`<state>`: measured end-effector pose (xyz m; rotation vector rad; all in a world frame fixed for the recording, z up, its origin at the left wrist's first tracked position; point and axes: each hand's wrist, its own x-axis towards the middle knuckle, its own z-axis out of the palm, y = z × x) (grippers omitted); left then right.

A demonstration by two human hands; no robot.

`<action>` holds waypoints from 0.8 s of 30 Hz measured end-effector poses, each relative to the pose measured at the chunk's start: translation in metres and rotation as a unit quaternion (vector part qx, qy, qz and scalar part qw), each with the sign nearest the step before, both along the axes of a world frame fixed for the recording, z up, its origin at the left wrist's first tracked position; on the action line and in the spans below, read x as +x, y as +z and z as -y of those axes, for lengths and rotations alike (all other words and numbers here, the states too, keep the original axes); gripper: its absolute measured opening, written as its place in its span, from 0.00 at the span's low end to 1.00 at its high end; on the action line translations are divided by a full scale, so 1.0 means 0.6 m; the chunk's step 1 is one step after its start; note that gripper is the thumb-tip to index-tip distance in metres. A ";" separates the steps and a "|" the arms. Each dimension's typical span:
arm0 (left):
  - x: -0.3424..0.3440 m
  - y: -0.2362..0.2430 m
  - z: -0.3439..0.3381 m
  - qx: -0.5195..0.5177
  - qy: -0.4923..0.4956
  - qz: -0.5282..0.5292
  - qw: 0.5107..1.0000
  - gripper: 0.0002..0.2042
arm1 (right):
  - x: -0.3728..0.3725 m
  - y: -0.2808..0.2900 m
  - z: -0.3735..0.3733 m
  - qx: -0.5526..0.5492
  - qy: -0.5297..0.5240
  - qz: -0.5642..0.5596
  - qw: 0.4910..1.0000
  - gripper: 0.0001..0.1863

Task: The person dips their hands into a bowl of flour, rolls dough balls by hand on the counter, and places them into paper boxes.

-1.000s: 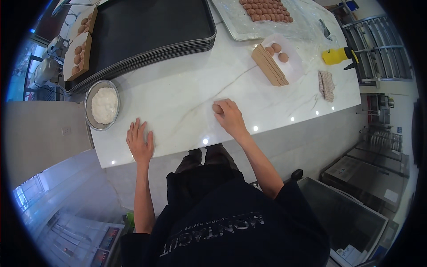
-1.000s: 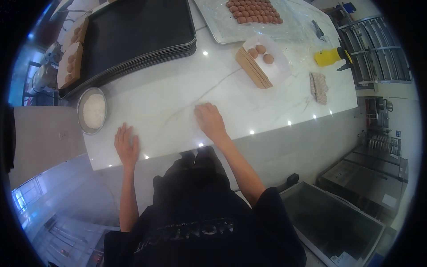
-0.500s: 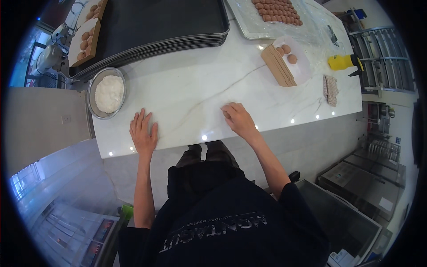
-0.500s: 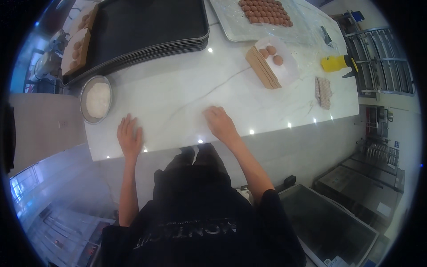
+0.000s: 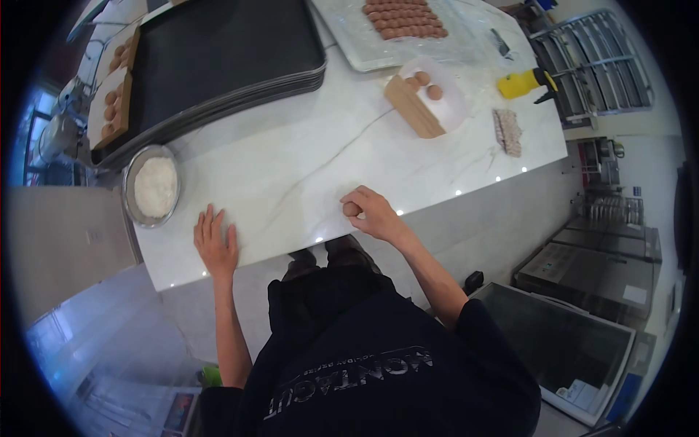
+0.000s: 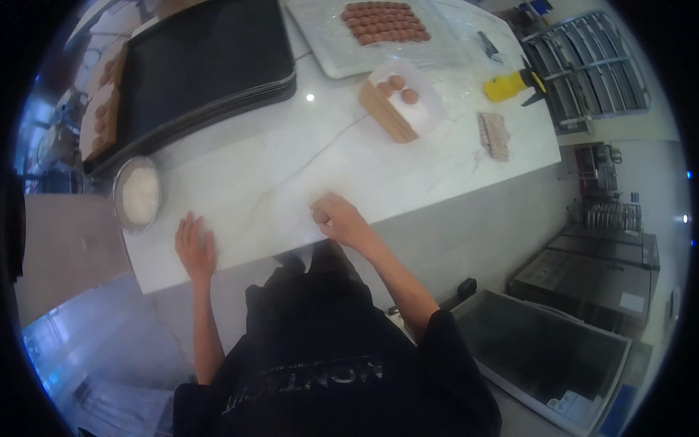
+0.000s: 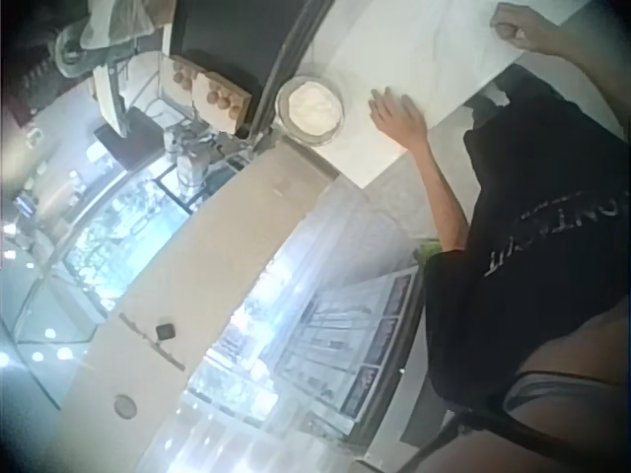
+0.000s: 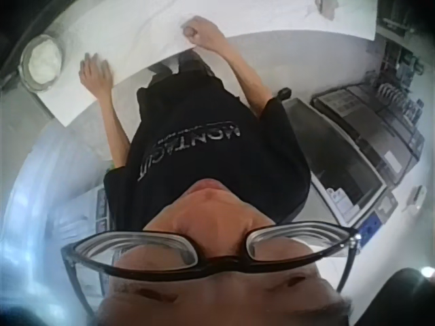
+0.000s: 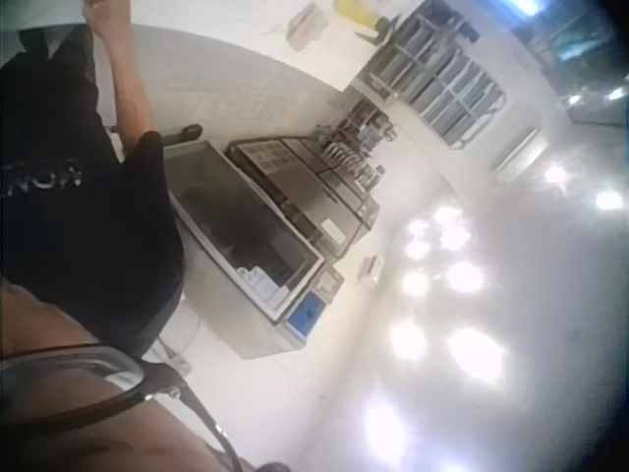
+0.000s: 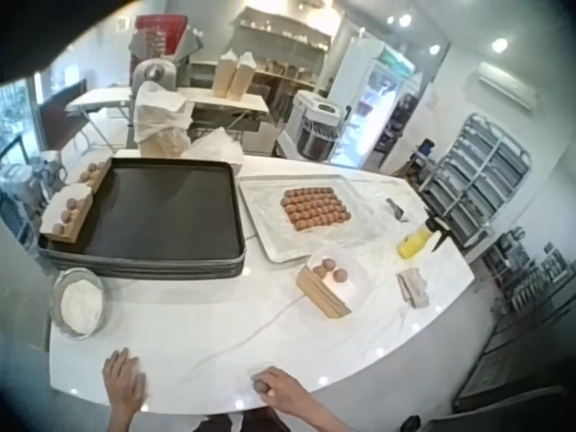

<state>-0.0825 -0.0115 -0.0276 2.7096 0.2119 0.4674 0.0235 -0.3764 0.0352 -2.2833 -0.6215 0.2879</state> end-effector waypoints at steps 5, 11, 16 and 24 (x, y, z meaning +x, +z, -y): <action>-0.003 0.004 0.001 0.019 0.006 -0.008 1.000 0.18 | 0.114 0.151 0.100 0.095 -0.173 0.102 0.975 0.21; 0.005 0.008 0.008 0.051 0.002 -0.017 0.999 0.18 | 0.320 0.180 0.220 -0.130 -0.144 0.156 0.969 0.28; 0.005 0.008 0.015 0.086 0.013 -0.046 0.995 0.19 | 0.374 0.116 0.233 -0.200 -0.013 0.244 0.949 0.28; 0.017 0.019 0.029 0.098 0.016 -0.059 0.993 0.21 | 0.391 0.081 0.249 -0.198 0.019 0.276 0.940 0.26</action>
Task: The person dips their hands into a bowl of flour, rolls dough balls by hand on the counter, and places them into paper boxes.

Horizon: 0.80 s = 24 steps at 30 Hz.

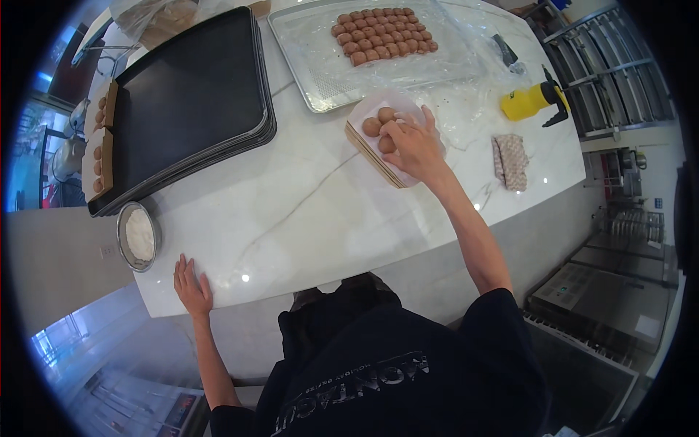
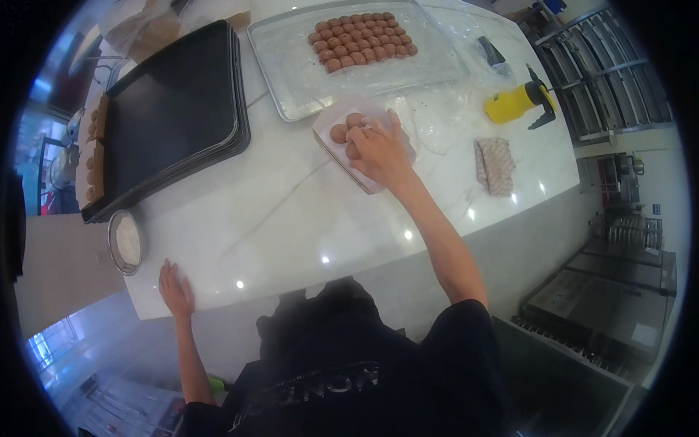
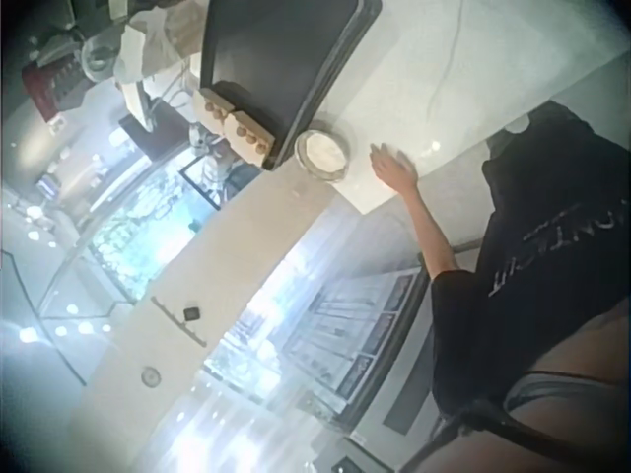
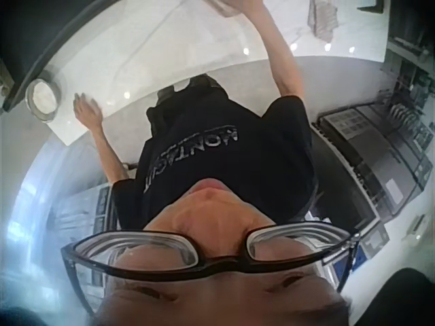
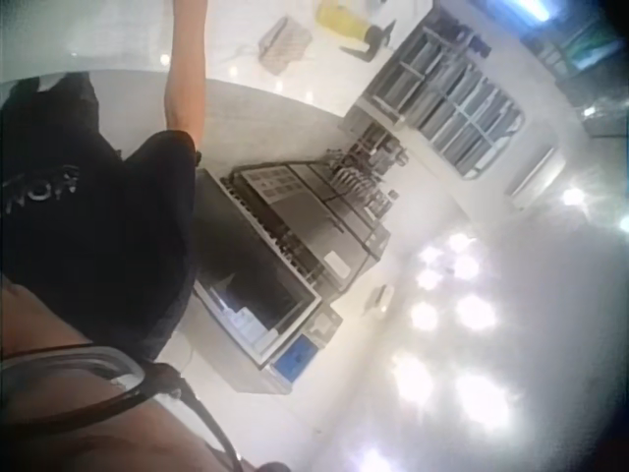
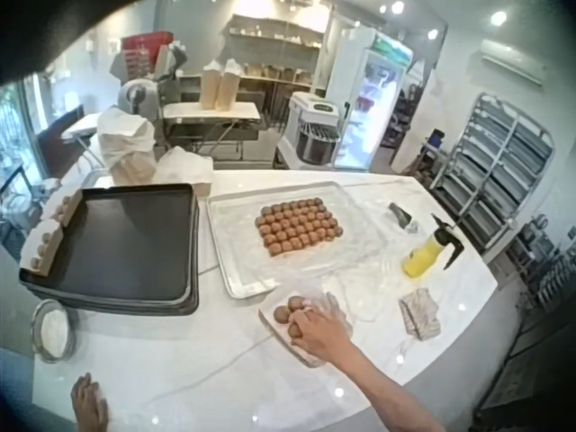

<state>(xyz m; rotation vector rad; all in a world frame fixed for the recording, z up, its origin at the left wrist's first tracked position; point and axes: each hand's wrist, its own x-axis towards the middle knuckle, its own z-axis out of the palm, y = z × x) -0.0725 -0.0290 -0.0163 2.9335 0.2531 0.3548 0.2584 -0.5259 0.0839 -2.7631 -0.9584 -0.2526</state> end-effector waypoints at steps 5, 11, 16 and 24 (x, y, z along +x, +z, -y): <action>0.006 -0.017 0.002 0.023 0.029 -0.006 0.999 0.21 | -0.015 0.074 0.019 0.092 -0.016 0.034 0.995 0.22; 0.161 -0.056 0.102 0.008 0.193 0.038 0.980 0.34 | -0.100 0.108 0.021 0.233 -0.045 0.046 0.970 0.17; 0.314 -0.025 0.291 -0.118 0.003 -0.045 0.992 0.38 | -0.192 0.051 -0.069 0.190 0.072 -0.095 0.975 0.17; 0.171 0.054 0.231 -0.298 -0.013 0.089 0.950 0.11 | -0.169 -0.098 -0.300 0.110 0.124 -0.103 0.981 0.35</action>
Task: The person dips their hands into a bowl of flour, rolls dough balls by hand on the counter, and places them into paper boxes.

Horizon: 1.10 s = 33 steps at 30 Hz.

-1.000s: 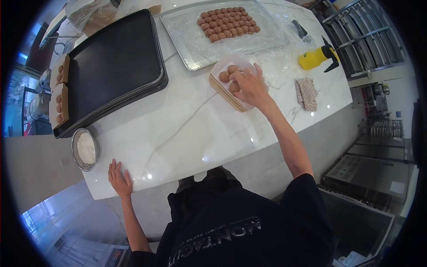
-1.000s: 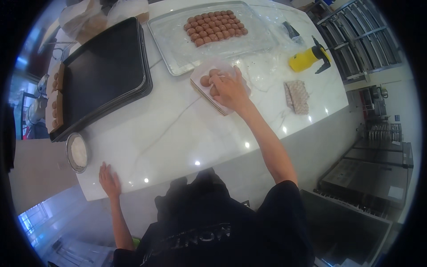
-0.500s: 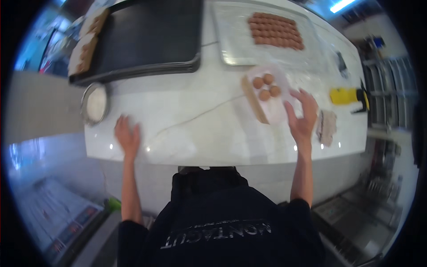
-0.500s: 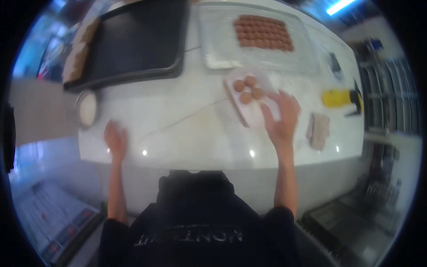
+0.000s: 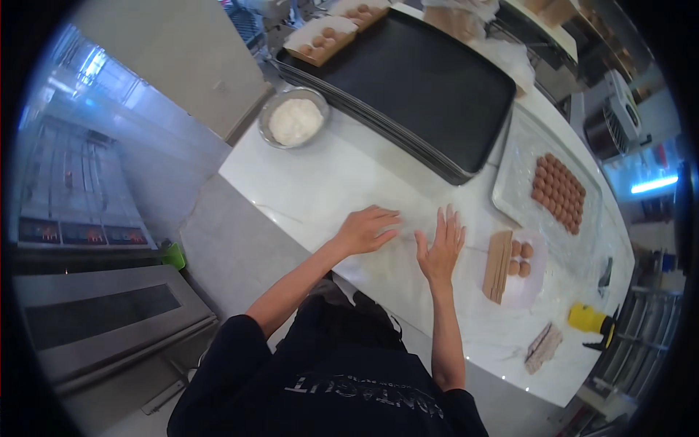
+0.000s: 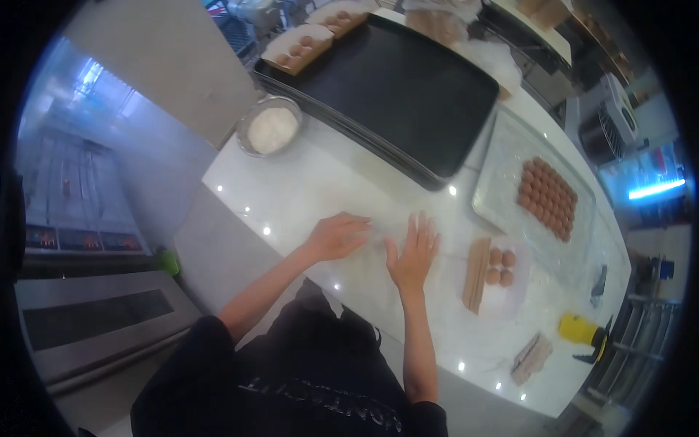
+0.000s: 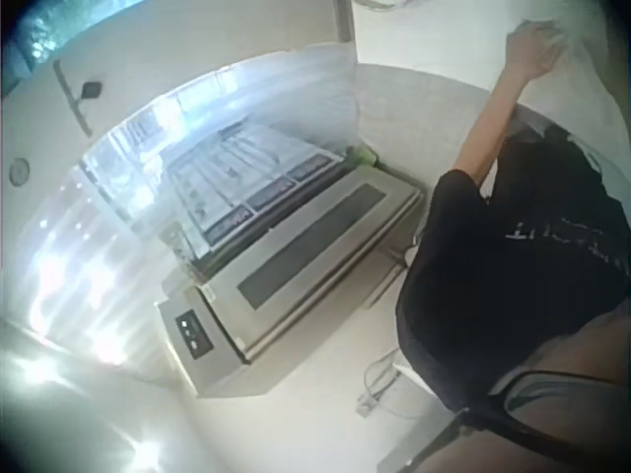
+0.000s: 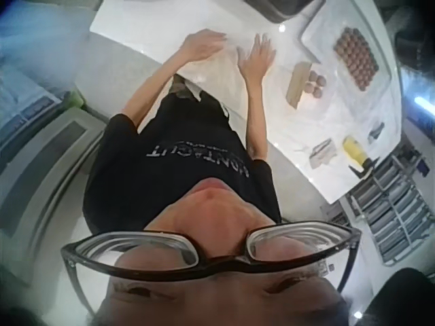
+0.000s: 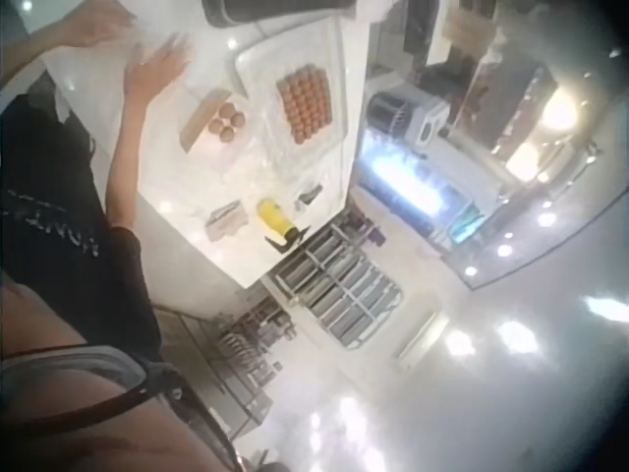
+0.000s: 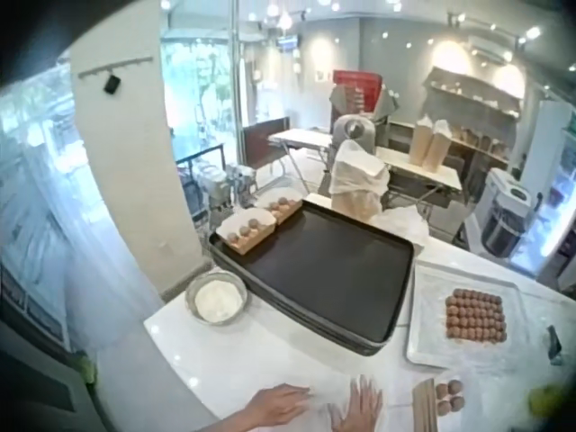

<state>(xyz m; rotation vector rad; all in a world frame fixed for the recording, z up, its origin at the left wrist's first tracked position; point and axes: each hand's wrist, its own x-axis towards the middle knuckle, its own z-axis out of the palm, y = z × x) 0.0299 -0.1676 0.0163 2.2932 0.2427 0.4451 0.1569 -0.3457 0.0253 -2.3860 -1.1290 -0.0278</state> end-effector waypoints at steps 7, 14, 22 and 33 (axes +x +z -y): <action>-0.235 0.018 -0.158 -0.206 0.317 -0.042 0.925 0.11 | -0.075 -0.039 -0.299 -0.049 0.147 -0.017 0.988 0.42; -0.319 -0.020 -0.226 -0.357 0.372 0.064 0.855 0.13 | -0.105 0.012 -0.630 0.026 0.255 -0.046 0.965 0.25; -0.369 -0.021 -0.241 -0.436 0.306 0.085 0.842 0.15 | -0.109 -0.050 -0.692 -0.097 0.200 0.037 0.974 0.05; -0.321 -0.010 -0.309 -0.458 0.262 0.032 0.849 0.14 | -0.086 0.028 -0.514 0.333 -0.039 -0.211 0.918 0.06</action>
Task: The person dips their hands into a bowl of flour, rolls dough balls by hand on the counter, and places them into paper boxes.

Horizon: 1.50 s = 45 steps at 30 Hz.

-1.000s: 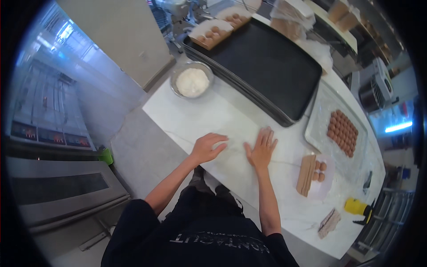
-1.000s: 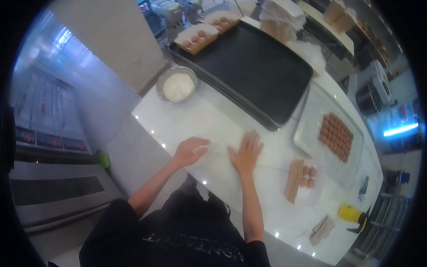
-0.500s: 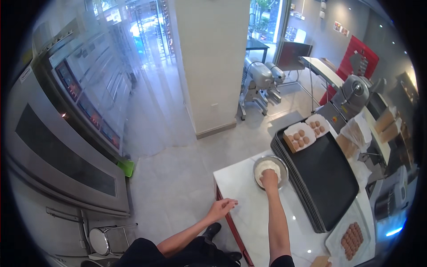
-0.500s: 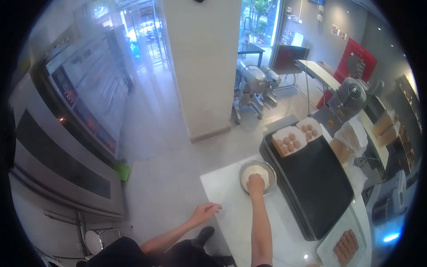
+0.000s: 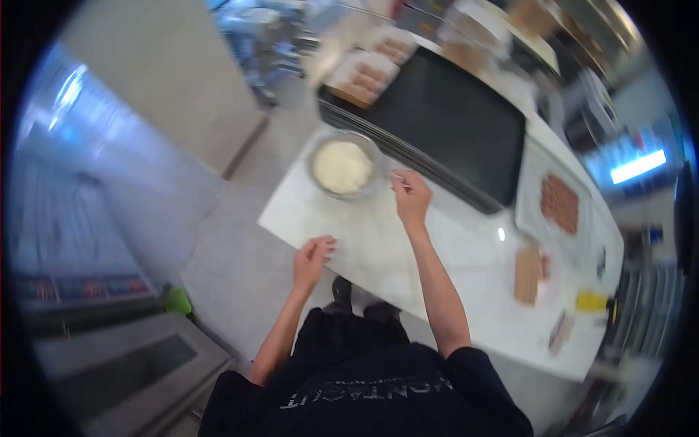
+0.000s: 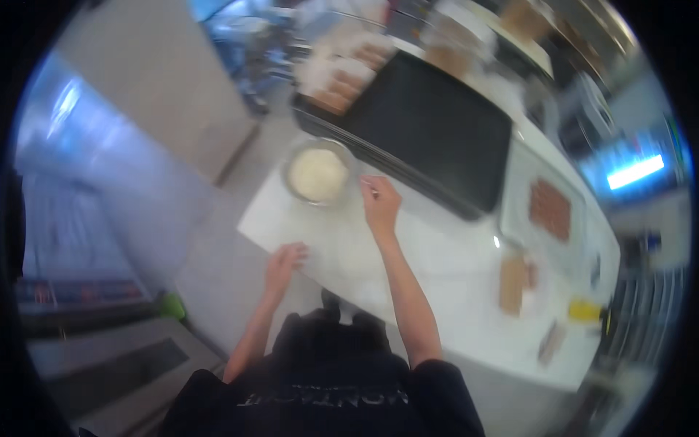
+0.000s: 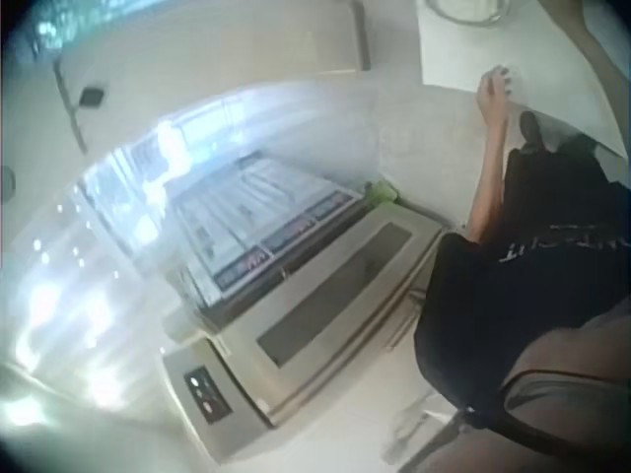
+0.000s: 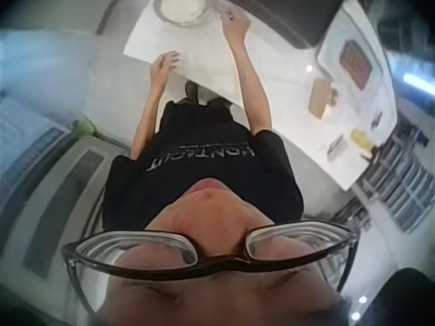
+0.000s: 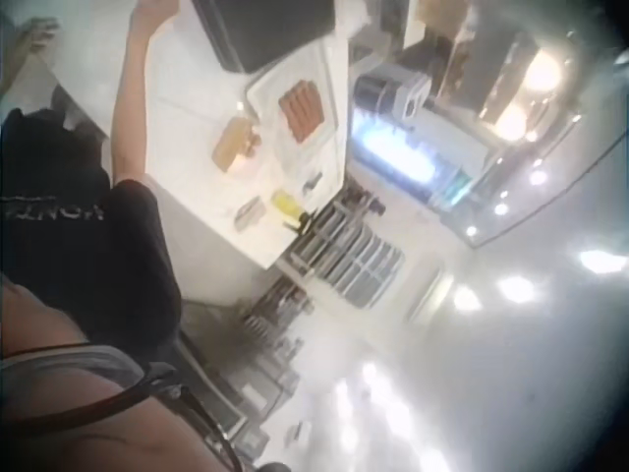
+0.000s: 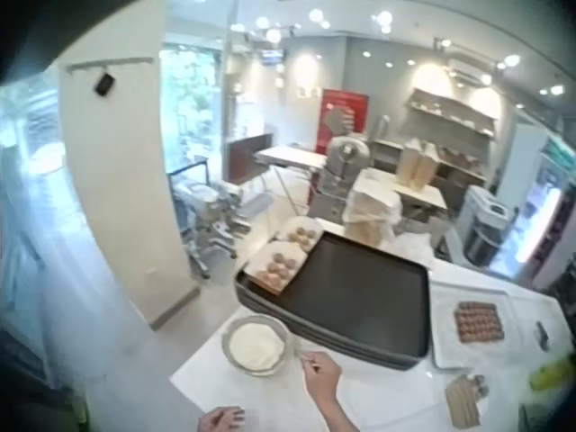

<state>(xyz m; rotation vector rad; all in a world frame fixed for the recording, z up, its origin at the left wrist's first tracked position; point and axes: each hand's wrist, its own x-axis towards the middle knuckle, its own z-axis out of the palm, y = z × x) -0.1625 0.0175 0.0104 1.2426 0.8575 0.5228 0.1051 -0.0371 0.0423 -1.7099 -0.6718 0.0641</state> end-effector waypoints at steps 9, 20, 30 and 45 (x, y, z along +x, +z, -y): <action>0.109 0.007 0.053 0.051 -0.200 -0.039 0.978 0.14 | -0.001 -0.149 0.449 -0.449 -0.147 0.234 0.850 0.30; 0.362 0.005 0.098 0.522 -0.272 0.032 0.808 0.19 | -0.037 -0.143 0.213 -0.440 -0.075 0.222 0.867 0.39; 0.409 -0.026 0.082 0.625 -0.374 -0.135 0.672 0.38 | 0.041 -0.030 0.419 -0.440 -0.227 0.140 0.857 0.45; 0.462 0.119 0.209 0.537 -0.321 -0.180 0.759 0.23 | 0.097 -0.021 0.507 -0.365 -0.040 0.074 0.927 0.43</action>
